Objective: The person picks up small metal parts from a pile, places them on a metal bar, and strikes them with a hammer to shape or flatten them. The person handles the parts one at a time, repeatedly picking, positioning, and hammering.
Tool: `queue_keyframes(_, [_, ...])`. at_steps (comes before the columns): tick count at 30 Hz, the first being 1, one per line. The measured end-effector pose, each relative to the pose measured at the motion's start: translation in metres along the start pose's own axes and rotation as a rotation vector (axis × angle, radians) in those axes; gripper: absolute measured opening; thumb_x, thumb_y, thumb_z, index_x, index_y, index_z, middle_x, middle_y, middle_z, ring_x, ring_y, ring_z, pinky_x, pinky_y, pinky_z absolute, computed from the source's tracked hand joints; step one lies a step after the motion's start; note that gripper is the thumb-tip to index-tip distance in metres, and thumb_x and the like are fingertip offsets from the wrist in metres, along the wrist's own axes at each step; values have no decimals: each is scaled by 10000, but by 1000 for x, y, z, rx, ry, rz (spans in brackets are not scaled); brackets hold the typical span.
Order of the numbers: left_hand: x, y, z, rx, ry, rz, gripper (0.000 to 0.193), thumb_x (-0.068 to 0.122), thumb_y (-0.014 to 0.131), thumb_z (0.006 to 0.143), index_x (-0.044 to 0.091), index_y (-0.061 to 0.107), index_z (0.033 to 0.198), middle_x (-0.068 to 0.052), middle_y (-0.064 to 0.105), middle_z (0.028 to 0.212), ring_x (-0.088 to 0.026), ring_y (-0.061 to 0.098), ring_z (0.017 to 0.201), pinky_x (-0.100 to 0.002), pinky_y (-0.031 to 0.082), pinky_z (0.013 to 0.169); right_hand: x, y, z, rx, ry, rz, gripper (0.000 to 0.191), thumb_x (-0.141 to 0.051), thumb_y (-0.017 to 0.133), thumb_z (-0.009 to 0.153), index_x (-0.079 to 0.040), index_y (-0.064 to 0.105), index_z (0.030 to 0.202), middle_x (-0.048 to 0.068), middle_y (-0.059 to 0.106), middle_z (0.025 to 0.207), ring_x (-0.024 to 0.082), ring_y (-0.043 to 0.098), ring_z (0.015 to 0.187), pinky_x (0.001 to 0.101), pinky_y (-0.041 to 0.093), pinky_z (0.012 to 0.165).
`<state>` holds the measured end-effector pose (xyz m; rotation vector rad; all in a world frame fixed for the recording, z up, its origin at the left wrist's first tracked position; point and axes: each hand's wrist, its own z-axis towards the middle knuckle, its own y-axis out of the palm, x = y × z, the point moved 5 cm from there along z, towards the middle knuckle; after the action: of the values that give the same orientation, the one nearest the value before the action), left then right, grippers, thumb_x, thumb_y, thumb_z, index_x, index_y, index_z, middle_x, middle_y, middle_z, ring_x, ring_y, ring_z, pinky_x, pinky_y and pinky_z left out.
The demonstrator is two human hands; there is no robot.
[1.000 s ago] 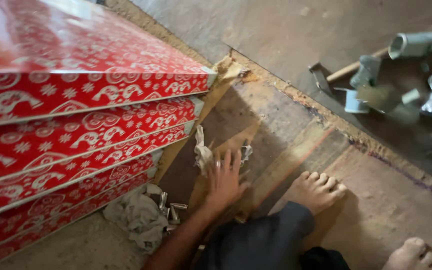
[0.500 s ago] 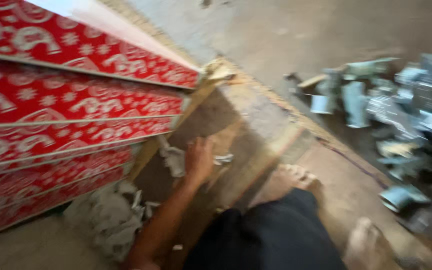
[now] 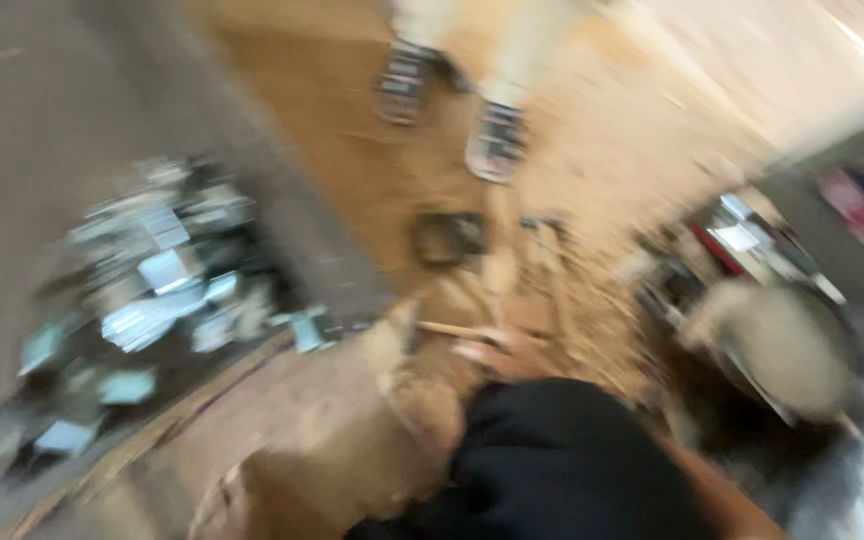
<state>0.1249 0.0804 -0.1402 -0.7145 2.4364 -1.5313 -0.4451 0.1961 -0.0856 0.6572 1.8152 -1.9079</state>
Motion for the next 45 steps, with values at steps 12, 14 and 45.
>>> queue_keyframes(12, [366, 22, -134, -591, 970, 45, 613, 296, 835, 839, 146, 617, 1392, -72, 726, 1258, -216, 700, 1176, -371, 530, 968, 36, 69, 26, -407, 606, 1349, 504, -323, 537, 1077, -105, 491, 1529, 116, 642, 1295, 186, 483, 776, 399, 456, 672])
queue_keyframes(14, [380, 45, -129, -671, 951, -207, 527, 278, 767, 832, 86, 651, 1308, -111, 740, 1188, -244, 748, 1103, -386, 582, 918, 88, 21, 16, -362, 28, 750, 634, -183, 634, 995, -67, 396, 1571, 135, 532, 1400, 218, 630, 1051, 421, 598, 881])
queue_keyframes(45, [287, 91, 23, -14, 361, -149, 627, 460, 771, 799, -28, 691, 1185, -282, 735, 1077, -456, 691, 1026, -528, 526, 893, 287, -56, -63, -52, 420, -846, 104, -172, 581, 928, -112, 593, 844, 93, 552, 789, 246, 567, 703, 434, 494, 626])
